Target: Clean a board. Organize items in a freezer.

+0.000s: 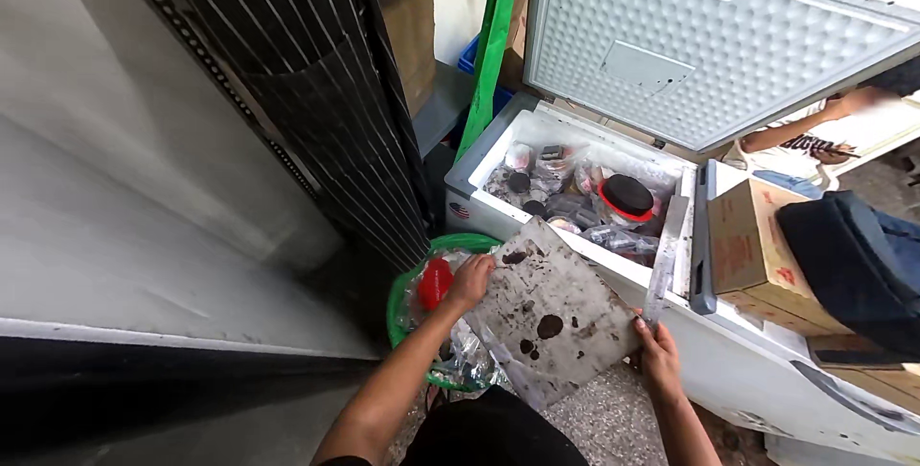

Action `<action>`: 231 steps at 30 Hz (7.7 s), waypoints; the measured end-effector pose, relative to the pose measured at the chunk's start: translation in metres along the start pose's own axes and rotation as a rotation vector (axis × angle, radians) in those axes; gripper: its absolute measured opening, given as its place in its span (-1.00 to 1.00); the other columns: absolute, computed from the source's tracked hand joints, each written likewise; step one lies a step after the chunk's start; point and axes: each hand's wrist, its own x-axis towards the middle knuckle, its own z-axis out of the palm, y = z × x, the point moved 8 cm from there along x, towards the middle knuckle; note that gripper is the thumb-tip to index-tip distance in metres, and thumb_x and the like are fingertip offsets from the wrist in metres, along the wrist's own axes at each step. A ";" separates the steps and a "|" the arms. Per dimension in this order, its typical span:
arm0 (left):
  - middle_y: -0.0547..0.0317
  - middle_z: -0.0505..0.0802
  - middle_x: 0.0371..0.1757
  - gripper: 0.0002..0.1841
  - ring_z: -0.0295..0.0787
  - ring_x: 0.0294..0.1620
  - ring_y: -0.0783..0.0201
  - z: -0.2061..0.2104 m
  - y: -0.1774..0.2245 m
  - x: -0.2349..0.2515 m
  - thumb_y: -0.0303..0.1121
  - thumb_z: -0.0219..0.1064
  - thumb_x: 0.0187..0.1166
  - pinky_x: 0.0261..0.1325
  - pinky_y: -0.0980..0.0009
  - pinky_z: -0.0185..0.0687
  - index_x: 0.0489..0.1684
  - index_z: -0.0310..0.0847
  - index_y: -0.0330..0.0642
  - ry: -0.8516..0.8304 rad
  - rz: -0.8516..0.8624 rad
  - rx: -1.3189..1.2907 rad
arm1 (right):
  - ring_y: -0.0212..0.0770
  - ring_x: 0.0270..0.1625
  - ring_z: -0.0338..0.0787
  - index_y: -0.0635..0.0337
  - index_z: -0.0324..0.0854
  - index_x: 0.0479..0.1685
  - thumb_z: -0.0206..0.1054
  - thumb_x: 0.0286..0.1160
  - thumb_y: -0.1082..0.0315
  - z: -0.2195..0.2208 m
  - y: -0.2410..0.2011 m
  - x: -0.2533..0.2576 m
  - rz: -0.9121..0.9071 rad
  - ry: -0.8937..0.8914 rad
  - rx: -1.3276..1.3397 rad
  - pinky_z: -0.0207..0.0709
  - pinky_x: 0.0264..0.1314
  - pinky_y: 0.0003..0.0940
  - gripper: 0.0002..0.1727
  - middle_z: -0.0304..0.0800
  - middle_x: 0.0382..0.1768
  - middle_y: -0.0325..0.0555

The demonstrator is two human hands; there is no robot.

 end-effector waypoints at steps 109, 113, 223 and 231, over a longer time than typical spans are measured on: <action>-0.15 0.89 -0.07 -0.70 0.84 0.08 -0.14 0.015 -0.059 -0.095 -0.26 0.20 0.71 0.21 -0.17 0.68 -0.09 0.83 -0.26 -0.540 -0.513 0.168 | -0.41 -0.33 0.84 0.30 0.58 0.02 0.22 0.61 0.47 0.047 0.046 -0.038 0.094 0.026 -0.028 0.78 -0.20 -0.44 -0.85 0.83 -0.35 -0.20; -0.26 0.83 0.14 -0.66 0.80 0.21 -0.22 0.019 -0.052 -0.101 -0.30 0.12 0.77 0.26 -0.15 0.69 0.12 0.75 -0.37 -0.584 -0.621 0.374 | -0.41 -0.23 0.84 0.38 0.59 0.12 0.28 0.57 0.46 0.059 0.057 -0.045 0.074 0.022 -0.145 0.76 -0.08 -0.42 -0.76 0.84 -0.24 -0.12; -0.22 0.58 0.62 -0.71 0.55 0.61 -0.20 0.049 -0.025 -0.069 -0.66 0.11 0.68 0.49 0.01 0.61 0.24 0.64 -0.52 -0.619 0.289 0.558 | -0.28 -0.18 0.87 0.36 0.59 0.16 0.33 0.58 0.46 0.050 0.076 -0.042 0.251 -0.343 -0.266 0.78 -0.04 -0.30 -0.75 0.86 -0.18 -0.04; -0.26 0.67 0.52 -0.71 0.81 0.29 -0.19 0.044 -0.020 -0.066 -0.60 0.06 0.75 0.25 -0.01 0.74 0.25 0.64 -0.43 -0.634 0.200 0.513 | -0.24 -0.25 0.88 0.35 0.58 0.16 0.31 0.57 0.46 0.044 0.091 -0.046 0.302 -0.319 -0.196 0.80 -0.12 -0.27 -0.74 0.87 -0.22 -0.02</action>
